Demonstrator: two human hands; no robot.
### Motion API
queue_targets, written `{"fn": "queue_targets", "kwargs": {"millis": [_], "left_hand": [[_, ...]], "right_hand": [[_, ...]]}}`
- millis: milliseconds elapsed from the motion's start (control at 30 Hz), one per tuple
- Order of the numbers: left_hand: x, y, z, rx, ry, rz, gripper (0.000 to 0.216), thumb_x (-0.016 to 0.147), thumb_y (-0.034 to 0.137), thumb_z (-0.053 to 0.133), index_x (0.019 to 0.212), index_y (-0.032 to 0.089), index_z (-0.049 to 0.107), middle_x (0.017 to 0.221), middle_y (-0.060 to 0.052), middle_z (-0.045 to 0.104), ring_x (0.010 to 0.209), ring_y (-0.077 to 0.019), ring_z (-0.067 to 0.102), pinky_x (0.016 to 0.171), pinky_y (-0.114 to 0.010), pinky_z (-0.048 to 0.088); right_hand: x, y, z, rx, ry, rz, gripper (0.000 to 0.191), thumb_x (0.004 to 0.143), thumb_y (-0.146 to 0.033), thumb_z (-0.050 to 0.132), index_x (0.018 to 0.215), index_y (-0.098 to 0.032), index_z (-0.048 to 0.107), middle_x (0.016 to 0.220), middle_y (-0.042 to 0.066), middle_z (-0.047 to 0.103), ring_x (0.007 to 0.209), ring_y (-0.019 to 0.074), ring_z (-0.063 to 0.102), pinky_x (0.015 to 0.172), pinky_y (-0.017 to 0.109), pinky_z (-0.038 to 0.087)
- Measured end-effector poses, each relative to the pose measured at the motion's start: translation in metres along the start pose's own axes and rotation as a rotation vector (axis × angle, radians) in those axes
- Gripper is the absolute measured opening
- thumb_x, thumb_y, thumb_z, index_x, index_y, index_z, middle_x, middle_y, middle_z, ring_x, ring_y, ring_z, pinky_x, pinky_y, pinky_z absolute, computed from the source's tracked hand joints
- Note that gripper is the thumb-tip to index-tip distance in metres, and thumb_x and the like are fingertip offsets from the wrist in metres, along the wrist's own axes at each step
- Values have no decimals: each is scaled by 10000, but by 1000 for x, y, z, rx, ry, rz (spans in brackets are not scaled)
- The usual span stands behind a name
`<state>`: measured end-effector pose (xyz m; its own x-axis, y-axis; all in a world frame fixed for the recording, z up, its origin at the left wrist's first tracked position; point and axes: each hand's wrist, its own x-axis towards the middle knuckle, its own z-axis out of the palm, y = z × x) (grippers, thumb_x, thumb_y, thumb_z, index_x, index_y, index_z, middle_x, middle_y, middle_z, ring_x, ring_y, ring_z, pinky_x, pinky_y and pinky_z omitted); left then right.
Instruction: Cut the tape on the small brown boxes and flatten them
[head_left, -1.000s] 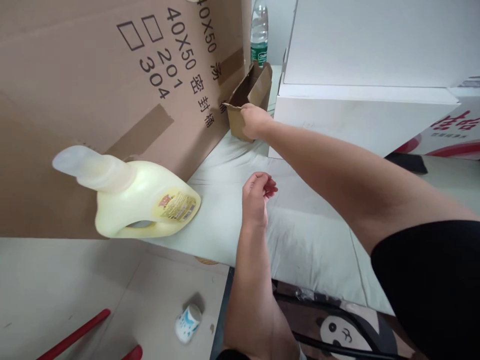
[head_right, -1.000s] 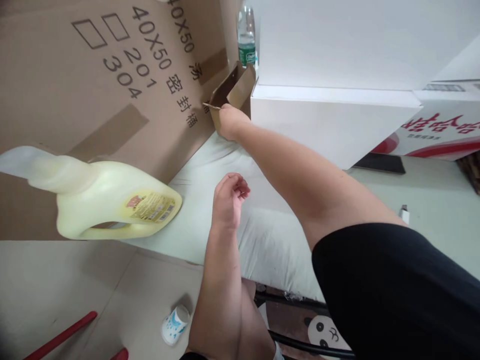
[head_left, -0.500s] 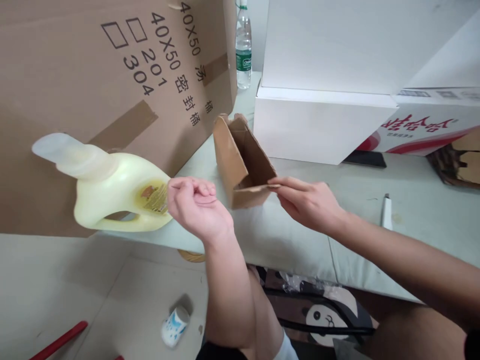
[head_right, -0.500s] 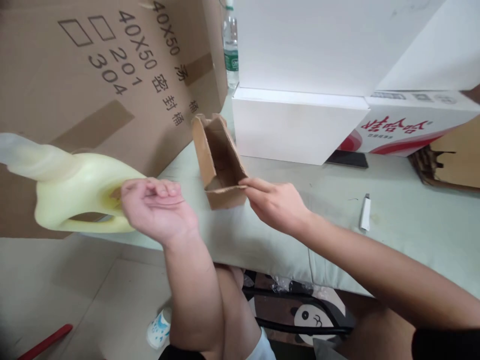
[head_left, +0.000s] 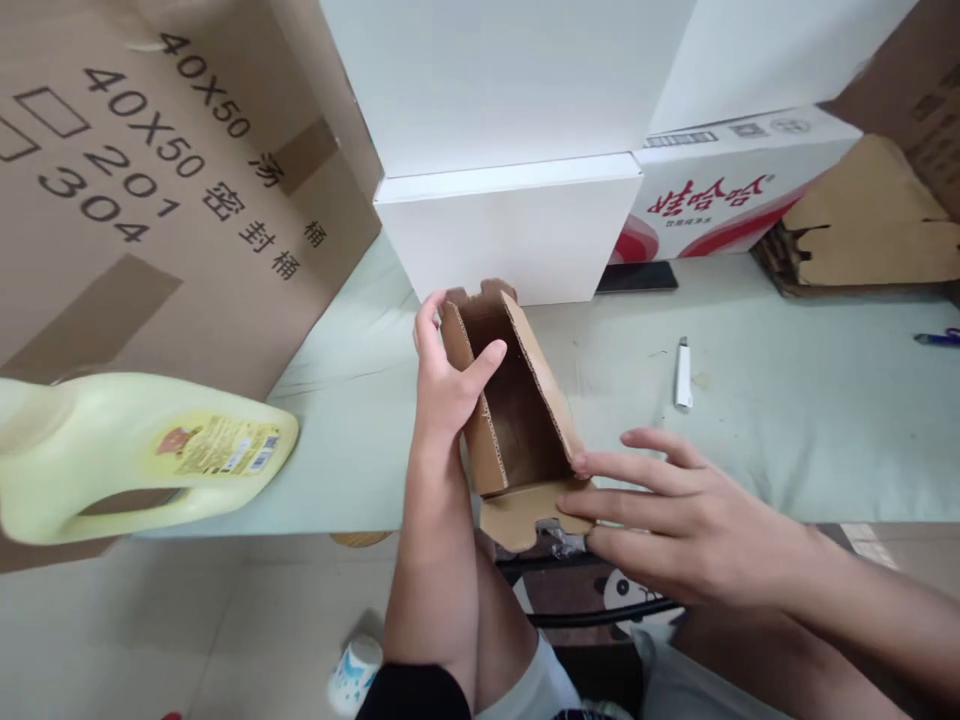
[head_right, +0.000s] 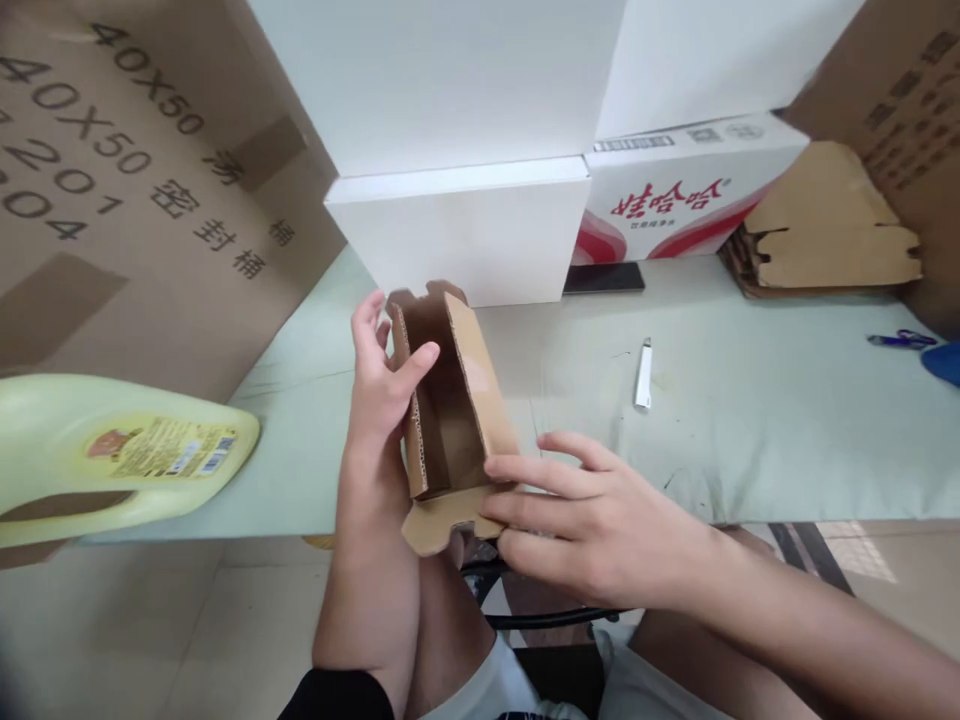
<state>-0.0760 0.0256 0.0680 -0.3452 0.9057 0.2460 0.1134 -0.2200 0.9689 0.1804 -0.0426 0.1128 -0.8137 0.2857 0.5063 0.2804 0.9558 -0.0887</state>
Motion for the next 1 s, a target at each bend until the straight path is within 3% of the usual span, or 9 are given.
{"fn": "queue_targets", "kwargs": {"millis": [100,233,400,567,700,833,1000], "left_hand": [[4,-6,5,-28,14,-28,903,675,326,885,1450,404,427,1606,-65,400,1494,-382,399,1184,-519,383],[9,-10,4,-187,-7,-95,813,703,307,751,1433,400,406,1365,-73,581,1214,-327,627,1016,-463,523],[9,-13,-1,-270,11,-28,746,662,312,682,1357,426,436,1205,-34,599,1124,-297,642,942,-437,542],[9,-22,-8,-281,-66,69,804,640,438,797,1366,447,452,1204,-28,584,1182,-324,613,1015,-487,506],[12,-34,-19,-104,-36,132,874,613,608,841,1385,436,470,1183,-33,575,1090,-279,628,976,-449,537],[14,-41,-24,158,21,173,818,686,776,758,1363,388,516,1098,-39,567,1037,-249,618,985,-442,542],[14,-42,-13,283,44,190,857,767,855,647,1446,365,464,1212,-68,542,1221,-285,592,1100,-492,477]], "right_hand": [[-4,7,7,78,24,28,198,1022,-232,600,876,-318,703,1222,-133,783,1437,105,511,1244,348,272],[-10,22,8,125,78,152,178,970,-203,640,1066,-343,694,1193,-108,794,1447,172,522,1298,426,158],[-18,42,10,21,171,268,221,948,-172,655,1087,-344,665,1104,-53,811,1362,227,607,1205,463,304],[-17,50,24,-74,260,361,276,940,-161,658,1148,-342,666,1131,-11,802,1349,268,617,1110,464,388],[-15,51,31,-112,277,370,342,941,-147,648,1250,-294,641,1254,51,770,1352,307,616,1081,476,424],[-17,52,40,-101,198,394,332,970,-203,619,1301,-233,635,1393,99,705,1405,357,565,1082,519,432],[-20,54,53,-2,57,475,373,986,-224,551,1348,-194,634,1421,98,688,1442,381,510,1053,530,447]]}}
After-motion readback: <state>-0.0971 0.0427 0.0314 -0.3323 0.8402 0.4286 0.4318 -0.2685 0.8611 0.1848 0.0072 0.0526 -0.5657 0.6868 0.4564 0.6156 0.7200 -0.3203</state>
